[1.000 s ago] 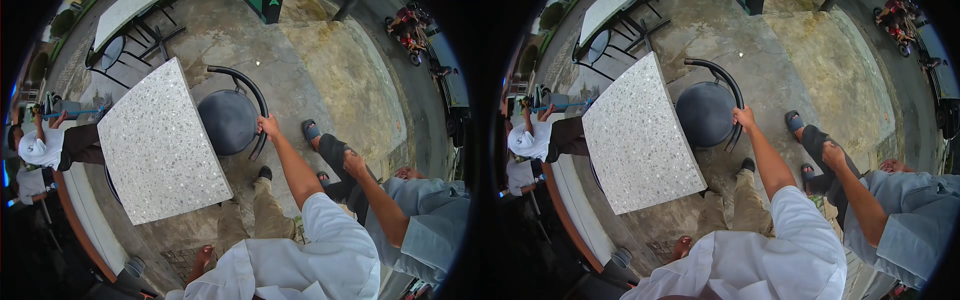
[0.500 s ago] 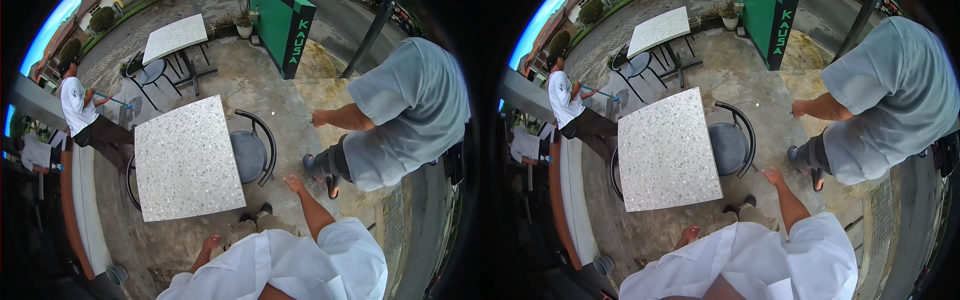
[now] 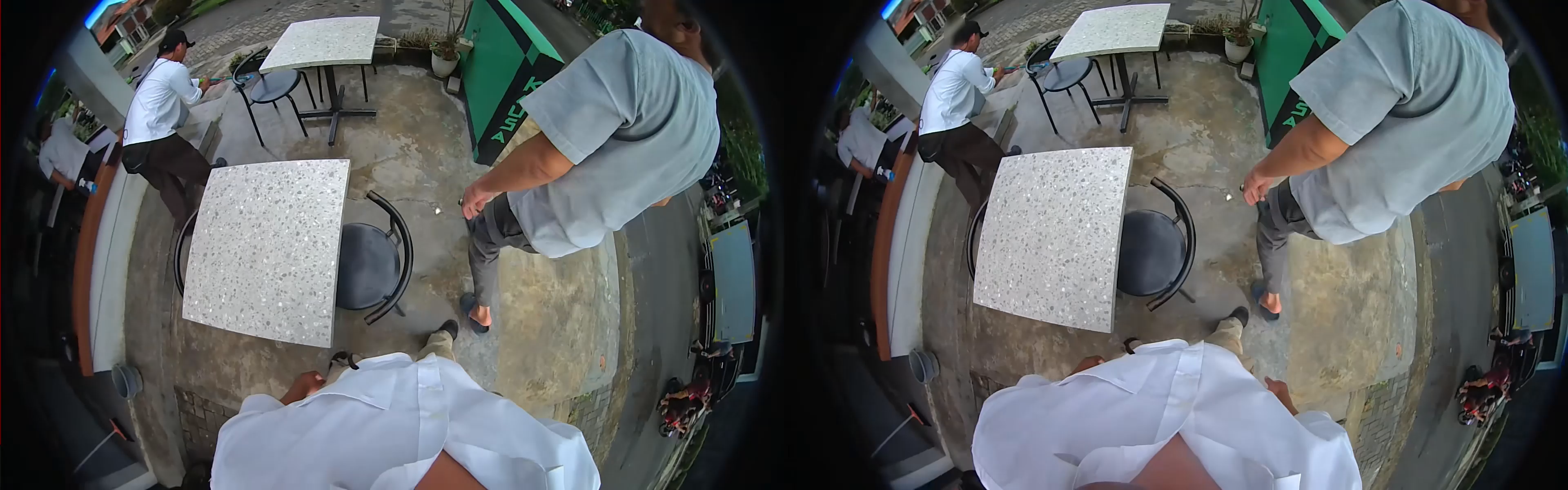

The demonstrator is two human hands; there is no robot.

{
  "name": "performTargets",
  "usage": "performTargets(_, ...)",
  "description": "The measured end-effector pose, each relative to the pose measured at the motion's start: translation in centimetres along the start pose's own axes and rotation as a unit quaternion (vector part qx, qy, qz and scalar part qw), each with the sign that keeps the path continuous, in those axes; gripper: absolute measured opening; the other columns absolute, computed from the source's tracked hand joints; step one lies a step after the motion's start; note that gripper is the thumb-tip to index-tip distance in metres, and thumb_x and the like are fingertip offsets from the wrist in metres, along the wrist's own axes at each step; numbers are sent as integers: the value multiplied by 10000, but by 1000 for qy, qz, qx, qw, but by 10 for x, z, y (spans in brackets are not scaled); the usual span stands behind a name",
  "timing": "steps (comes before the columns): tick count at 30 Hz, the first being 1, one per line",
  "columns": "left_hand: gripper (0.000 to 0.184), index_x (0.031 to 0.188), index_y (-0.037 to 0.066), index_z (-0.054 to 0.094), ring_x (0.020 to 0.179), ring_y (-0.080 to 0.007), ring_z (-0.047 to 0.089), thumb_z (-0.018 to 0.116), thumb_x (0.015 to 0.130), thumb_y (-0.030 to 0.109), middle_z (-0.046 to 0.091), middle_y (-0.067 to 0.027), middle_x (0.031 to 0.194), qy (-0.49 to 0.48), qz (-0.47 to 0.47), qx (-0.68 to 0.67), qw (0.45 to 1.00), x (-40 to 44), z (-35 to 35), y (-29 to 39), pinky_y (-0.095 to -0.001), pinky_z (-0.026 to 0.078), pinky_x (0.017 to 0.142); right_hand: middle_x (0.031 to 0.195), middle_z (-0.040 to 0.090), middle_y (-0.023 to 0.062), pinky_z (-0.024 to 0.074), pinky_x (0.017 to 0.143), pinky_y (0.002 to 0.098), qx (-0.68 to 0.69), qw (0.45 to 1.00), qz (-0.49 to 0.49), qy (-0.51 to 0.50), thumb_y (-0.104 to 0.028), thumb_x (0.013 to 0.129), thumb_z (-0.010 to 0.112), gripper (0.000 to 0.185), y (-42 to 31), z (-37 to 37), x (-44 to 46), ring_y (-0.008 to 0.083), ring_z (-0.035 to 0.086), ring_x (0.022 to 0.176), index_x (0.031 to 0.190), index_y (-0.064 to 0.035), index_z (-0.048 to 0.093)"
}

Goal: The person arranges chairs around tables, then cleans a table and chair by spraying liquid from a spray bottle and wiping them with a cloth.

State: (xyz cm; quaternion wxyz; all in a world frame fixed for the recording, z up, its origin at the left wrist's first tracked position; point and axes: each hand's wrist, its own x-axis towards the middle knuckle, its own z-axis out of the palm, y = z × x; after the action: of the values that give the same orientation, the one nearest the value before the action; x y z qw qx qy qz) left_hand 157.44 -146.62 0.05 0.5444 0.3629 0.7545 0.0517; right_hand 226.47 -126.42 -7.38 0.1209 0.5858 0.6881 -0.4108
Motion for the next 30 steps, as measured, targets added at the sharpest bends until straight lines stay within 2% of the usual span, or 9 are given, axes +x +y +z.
performTargets(2, 330, 1085, 135, 748, 1050, -332, 698, 665, 884, 383, 747, -130, 1094, -4, -3, 15, 1000, 37, 26, 33, -409, 547, 899, 717, 660, 61, 500, 551, 410, 96, 995, -15, 3, -499, 960, 608, 435, 19, -66, 53, 214, 651, 647, 1006, -73, 687)
performTargets(5, 307, 1030, 143, 775, 1040, -351, 703, 654, 879, 381, 743, -144, 1089, -58, -19, 96, 993, 68, 82, 85, -421, 559, 882, 750, 686, 53, 517, 592, 352, 357, 917, 178, 16, -459, 950, 665, 421, -32, -167, 129, 171, 656, 635, 975, -39, 685)
performTargets(7, 345, 1048, 140, 767, 1038, -348, 702, 627, 905, 421, 738, -135, 1108, 10, -89, 75, 993, 100, 84, 175, -422, 552, 890, 862, 712, 73, 541, 600, 341, 227, 973, 46, 26, -405, 960, 676, 412, -64, -234, 179, 188, 678, 719, 1108, -21, 656)
performTargets(10, 263, 1030, 110, 746, 900, -276, 712, 645, 939, 336, 736, -150, 1004, 214, 107, -78, 968, 135, 75, 286, -386, 547, 818, 866, 705, 58, 536, 666, 310, 205, 976, -78, -5, -366, 961, 694, 379, -128, -322, 256, 155, 663, 739, 1112, -19, 670)
performTargets(14, 299, 1110, 94, 743, 978, -300, 715, 681, 931, 325, 741, -167, 1049, 182, 127, -161, 962, 129, 34, 420, -378, 548, 869, 985, 732, 77, 532, 838, 300, 164, 957, -241, -8, -379, 924, 757, 417, -271, -438, 337, 147, 683, 930, 1122, -18, 688)
performTargets(19, 297, 1119, 79, 741, 939, -248, 727, 662, 944, 305, 758, -138, 1032, 227, 103, -216, 944, 165, 31, 443, -367, 552, 864, 1135, 704, 56, 496, 919, 303, 290, 787, -532, -118, -124, 1024, 602, 196, -538, -610, 184, 161, 639, 1089, 1185, -24, 654)
performTargets(20, 291, 1124, 86, 743, 941, -245, 728, 660, 938, 294, 757, -129, 1058, 227, 93, -223, 944, 183, 35, 437, -366, 553, 864, 1122, 705, 74, 501, 916, 338, 213, 682, -695, -79, -89, 998, 612, 162, -571, -647, 153, 223, 665, 1045, 1129, -33, 687)
performTargets(23, 281, 1126, 91, 743, 952, -254, 725, 661, 932, 277, 755, -127, 1081, 204, 47, -204, 956, 238, 44, 427, -367, 552, 864, 1045, 691, 77, 510, 793, 376, 130, 452, -879, -83, -104, 963, 619, 165, -636, -725, 90, 271, 681, 901, 1094, -60, 708)
performTargets(30, 261, 1122, 86, 739, 983, -299, 713, 668, 937, 256, 748, -147, 1067, 160, -39, 17, 986, 392, -22, 487, -376, 545, 863, 931, 700, 91, 524, 763, 399, 86, 356, -930, 15, -140, 1023, 535, 196, -690, -846, 132, 255, 685, 787, 1179, -95, 646)
